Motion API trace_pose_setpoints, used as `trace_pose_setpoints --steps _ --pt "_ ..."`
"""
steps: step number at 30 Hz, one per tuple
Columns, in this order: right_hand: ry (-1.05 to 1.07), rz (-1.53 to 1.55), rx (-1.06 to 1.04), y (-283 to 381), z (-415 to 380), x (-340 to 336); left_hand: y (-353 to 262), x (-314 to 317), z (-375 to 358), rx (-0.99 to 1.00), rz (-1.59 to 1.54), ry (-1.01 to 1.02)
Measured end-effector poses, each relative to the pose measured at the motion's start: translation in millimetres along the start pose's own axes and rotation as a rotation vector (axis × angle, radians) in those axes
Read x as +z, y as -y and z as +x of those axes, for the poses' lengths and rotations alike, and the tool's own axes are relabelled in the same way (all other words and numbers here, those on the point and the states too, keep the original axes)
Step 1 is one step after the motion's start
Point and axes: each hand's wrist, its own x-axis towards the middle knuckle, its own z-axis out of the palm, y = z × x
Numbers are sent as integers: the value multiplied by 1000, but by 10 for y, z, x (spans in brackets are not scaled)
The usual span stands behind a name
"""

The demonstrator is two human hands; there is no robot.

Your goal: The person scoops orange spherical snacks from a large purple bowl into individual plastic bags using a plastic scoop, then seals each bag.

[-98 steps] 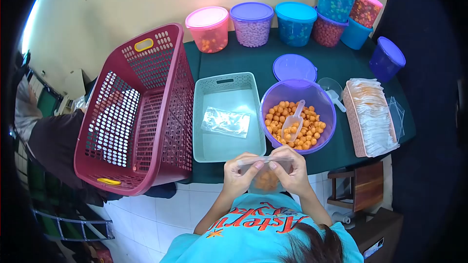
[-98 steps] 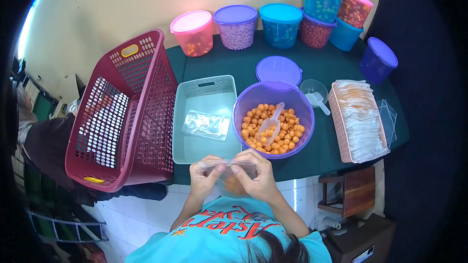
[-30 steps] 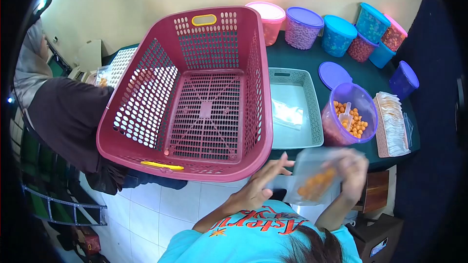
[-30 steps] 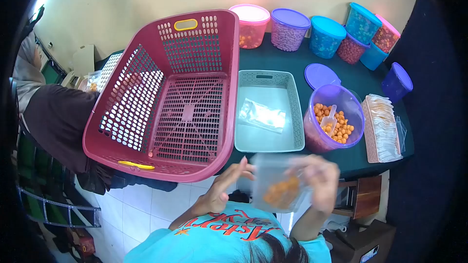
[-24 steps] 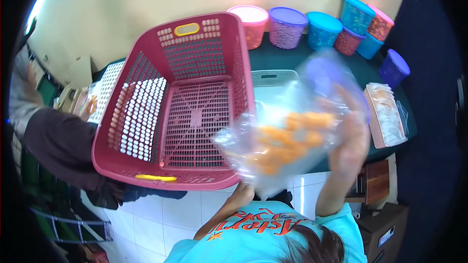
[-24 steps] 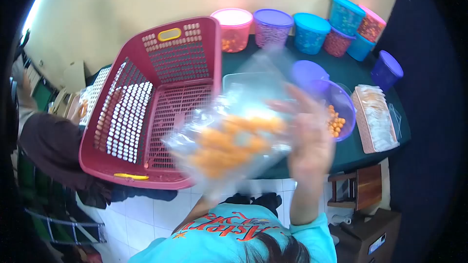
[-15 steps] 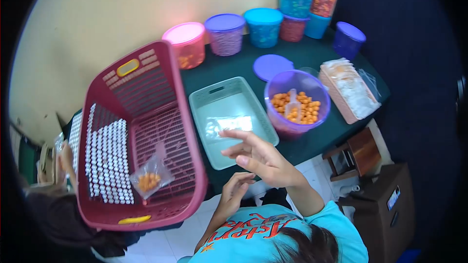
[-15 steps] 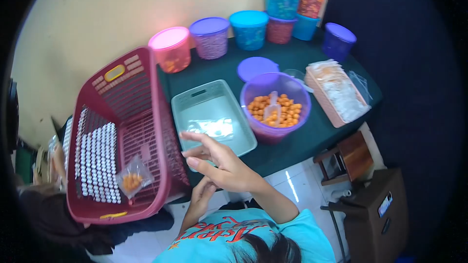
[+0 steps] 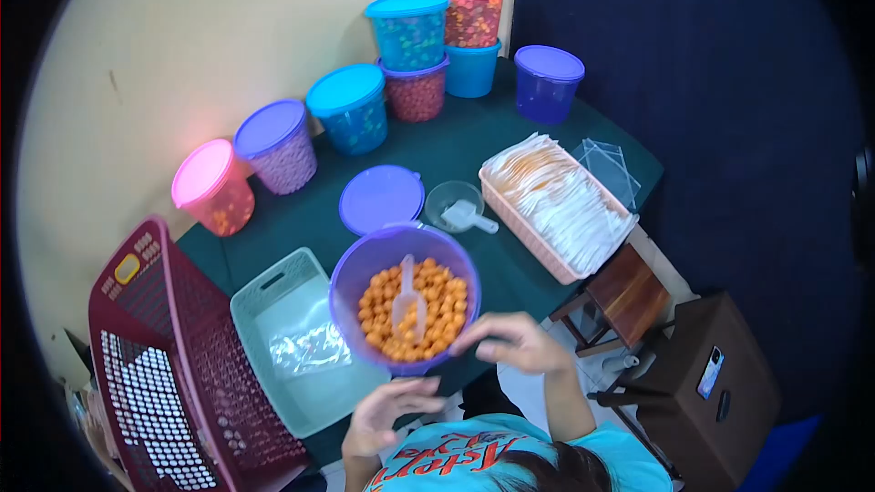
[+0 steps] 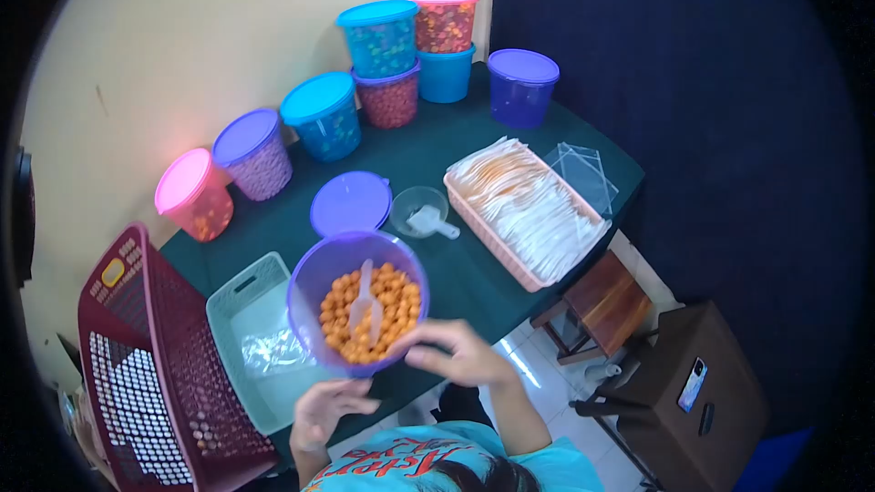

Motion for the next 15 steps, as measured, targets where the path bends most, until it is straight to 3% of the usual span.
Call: trace_pose_setpoints --steps 1,3,4,5,6,8,9,13,15 --pt "-161 -150 -20 -58 59 -306 60 -33 108 106 -103 -1" --pt "-453 -377 142 -226 197 -893 97 14 408 287 7 -85" --pt "-538 -550 131 -413 251 -1214 105 38 547 279 18 -88" --pt "-620 -725 118 -626 311 -1539 118 65 684 316 184 -254" --pt "-602 -831 136 -793 387 -1835 132 87 812 356 349 -419" --pt "-572 -930 149 -1017 553 -2277 148 136 1009 365 361 -510" --pt "-461 -1041 193 -1089 626 -2425 161 158 1069 369 364 -597" --pt "-84 -1267 195 -1300 744 -2685 224 156 1190 334 424 -725" --pt "-54 -1291 184 -1411 757 -2754 241 155 1243 324 433 -748"
